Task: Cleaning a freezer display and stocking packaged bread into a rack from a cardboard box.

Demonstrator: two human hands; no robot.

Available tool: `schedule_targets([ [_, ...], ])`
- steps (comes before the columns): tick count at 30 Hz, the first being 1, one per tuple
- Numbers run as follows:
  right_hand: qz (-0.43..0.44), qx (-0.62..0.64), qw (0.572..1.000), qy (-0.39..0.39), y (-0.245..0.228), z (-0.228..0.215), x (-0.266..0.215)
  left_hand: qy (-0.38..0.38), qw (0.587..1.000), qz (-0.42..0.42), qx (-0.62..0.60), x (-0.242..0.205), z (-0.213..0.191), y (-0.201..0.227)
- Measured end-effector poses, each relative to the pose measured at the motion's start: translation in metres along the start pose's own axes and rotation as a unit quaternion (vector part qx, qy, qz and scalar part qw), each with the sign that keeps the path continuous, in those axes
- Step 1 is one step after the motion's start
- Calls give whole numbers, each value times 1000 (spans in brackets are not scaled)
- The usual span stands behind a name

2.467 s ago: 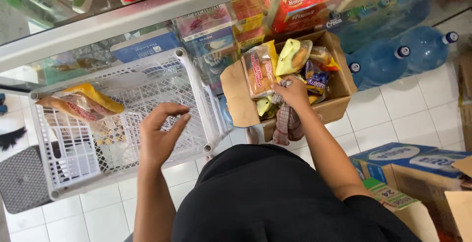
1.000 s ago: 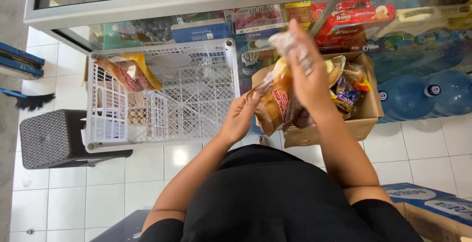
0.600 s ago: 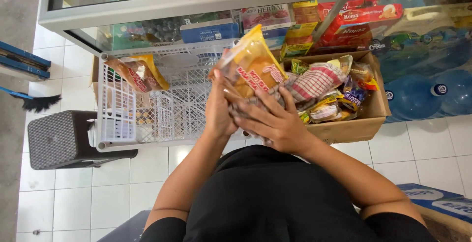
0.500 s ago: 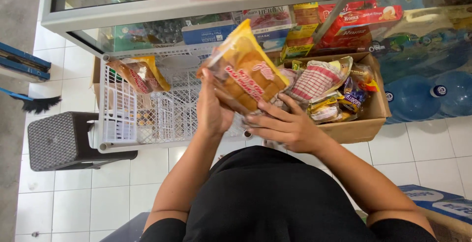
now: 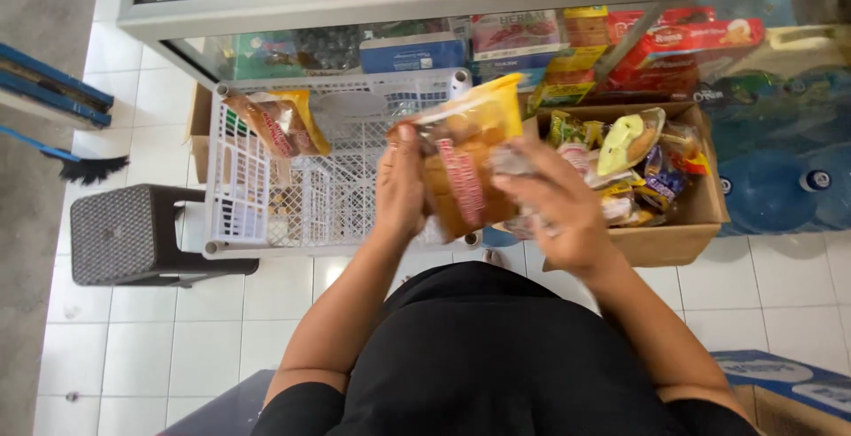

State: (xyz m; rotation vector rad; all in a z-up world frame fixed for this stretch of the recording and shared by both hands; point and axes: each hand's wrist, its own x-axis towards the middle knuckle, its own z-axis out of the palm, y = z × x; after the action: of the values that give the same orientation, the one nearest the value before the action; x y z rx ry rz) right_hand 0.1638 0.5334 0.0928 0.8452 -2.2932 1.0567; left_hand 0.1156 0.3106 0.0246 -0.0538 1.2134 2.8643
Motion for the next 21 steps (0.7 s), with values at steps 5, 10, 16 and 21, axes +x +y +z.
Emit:
schedule_targets([
  [5,217,182,956,70,47,2,-23,-9,998,17,68,-1,-25,13],
  [10,188,438,876,-75,-2,20,32,-44,989,18,143,-10,-10,-10],
  [16,338,281,882,-169,1,43,13,-41,988,112,96,-15,-11,28],
  [21,336,287,887,-134,13,53,15,-123,960,44,246,-15,-46,51],
])
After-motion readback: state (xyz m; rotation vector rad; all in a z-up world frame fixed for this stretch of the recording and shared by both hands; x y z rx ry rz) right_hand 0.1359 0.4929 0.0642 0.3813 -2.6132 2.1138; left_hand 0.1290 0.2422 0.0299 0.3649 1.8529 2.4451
